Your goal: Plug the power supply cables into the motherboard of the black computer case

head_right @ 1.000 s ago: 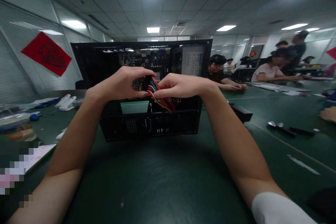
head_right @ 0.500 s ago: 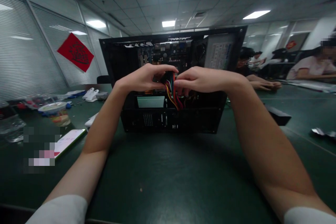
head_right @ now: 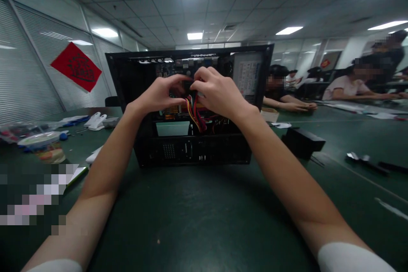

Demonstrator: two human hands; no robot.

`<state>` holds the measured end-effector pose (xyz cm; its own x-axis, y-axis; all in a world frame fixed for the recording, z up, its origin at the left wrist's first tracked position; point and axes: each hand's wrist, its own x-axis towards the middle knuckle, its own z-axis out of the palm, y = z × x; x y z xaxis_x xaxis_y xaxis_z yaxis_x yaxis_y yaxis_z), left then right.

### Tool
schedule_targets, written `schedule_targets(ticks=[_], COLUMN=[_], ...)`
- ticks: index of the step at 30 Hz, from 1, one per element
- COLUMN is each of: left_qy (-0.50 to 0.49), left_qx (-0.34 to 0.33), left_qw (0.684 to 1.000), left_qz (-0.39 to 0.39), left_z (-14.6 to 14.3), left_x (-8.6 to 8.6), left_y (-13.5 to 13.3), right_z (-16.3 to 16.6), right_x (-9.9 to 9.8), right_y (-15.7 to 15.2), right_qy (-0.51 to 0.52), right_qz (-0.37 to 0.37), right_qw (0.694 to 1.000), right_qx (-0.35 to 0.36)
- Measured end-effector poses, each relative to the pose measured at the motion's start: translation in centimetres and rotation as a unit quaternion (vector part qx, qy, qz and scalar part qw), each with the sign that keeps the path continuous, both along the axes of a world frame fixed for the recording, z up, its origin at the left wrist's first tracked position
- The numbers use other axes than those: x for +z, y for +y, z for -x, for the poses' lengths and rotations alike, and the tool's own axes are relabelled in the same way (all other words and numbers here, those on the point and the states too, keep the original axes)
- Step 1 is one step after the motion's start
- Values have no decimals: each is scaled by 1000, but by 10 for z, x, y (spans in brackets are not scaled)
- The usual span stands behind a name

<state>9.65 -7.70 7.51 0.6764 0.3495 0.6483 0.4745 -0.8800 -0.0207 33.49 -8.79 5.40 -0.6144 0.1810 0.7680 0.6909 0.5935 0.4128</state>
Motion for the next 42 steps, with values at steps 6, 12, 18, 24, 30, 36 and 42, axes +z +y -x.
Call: schedule_targets(ticks=[6, 12, 18, 24, 30, 36, 42], left_qy=[2, 24, 65, 173, 217, 257, 274], left_qx=[45, 59, 53, 202, 285, 318, 318], left_qw=[995, 992, 995, 964, 933, 912, 907], left_qz=[-87, -111, -57, -27, 15, 19, -34], left_z=[-6, -9, -9, -21, -35, -37, -37], left_x=[-5, -14, -22, -28, -45, -61, -69], left_y=[11, 19, 36, 42, 46, 51, 53], right_z=[-9, -6, 1, 16, 20, 10, 11], right_x=[0, -2, -9, -27, -53, -63, -64], right_y=[9, 6, 10, 28, 54, 72, 72], right_qy=[10, -14, -59, -68, -92, -111, -117], right_qz=[16, 46, 106, 161, 221, 243, 251], right_qw=[1000, 997, 981, 963, 944, 947, 947], right_qx=[5, -67, -150, -205, -226, -180, -164])
